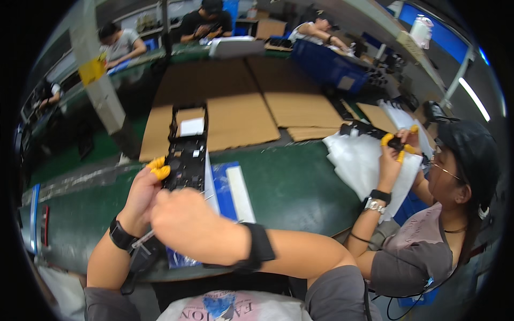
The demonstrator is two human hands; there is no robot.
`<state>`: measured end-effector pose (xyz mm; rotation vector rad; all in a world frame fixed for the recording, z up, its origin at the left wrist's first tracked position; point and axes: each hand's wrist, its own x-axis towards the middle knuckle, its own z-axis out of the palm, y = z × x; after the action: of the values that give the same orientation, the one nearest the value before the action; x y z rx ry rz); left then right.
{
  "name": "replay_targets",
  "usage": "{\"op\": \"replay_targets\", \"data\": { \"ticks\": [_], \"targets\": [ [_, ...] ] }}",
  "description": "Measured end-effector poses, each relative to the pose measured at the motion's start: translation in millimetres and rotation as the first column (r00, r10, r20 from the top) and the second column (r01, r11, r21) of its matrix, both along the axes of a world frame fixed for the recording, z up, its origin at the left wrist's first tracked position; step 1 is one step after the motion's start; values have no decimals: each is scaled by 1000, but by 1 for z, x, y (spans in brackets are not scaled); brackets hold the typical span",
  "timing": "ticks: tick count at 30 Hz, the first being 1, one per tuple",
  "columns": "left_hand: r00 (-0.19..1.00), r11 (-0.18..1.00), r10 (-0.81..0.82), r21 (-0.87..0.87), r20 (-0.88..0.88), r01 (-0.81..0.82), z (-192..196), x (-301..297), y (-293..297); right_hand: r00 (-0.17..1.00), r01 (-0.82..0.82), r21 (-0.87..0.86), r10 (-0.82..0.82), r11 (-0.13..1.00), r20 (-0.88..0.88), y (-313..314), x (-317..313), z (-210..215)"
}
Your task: Assembling small plastic parts and components of an electronic device housing using tweezers and a pen for inspection.
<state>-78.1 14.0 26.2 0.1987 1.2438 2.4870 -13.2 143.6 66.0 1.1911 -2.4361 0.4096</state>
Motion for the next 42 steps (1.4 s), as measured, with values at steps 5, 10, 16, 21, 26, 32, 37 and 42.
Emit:
{"op": "replay_targets", "data": {
  "ticks": [5, 10, 16, 21, 26, 32, 37, 42],
  "targets": [
    [971, 971, 239, -32, 29, -238, -11, 24, -34, 971, 187, -724, -15, 664, 237, 34, 18, -8],
    [953, 944, 275, 150, 129, -292, -24, 28, -45, 468, 751, -601, 421, 274, 777, 50, 22, -53],
    [915, 909, 392, 115, 99, -402, -21, 43, -43, 394, 853, -502, 450, 146, 801, 24, 25, -70],
    [908, 902, 416, 144, -45, -406, -10, 41, -50, 506, 812, -559, 275, 166, 817, 16, 23, -80],
    [849, 850, 524, -16, -66, -526, -8, 44, -46, 568, 781, -595, 180, 188, 803, 8, 26, -90],
    [851, 859, 509, 23, -127, -511, -18, 43, -51, 574, 772, -603, 190, 201, 797, 9, 26, -95],
    [861, 872, 489, 56, -142, -486, -13, 44, -48, 562, 780, -594, 195, 199, 804, 7, 23, -92],
    [932, 925, 361, 140, -39, -353, -12, 44, -32, 582, 763, -636, 306, 114, 753, 16, 29, -74]
  ]
}}
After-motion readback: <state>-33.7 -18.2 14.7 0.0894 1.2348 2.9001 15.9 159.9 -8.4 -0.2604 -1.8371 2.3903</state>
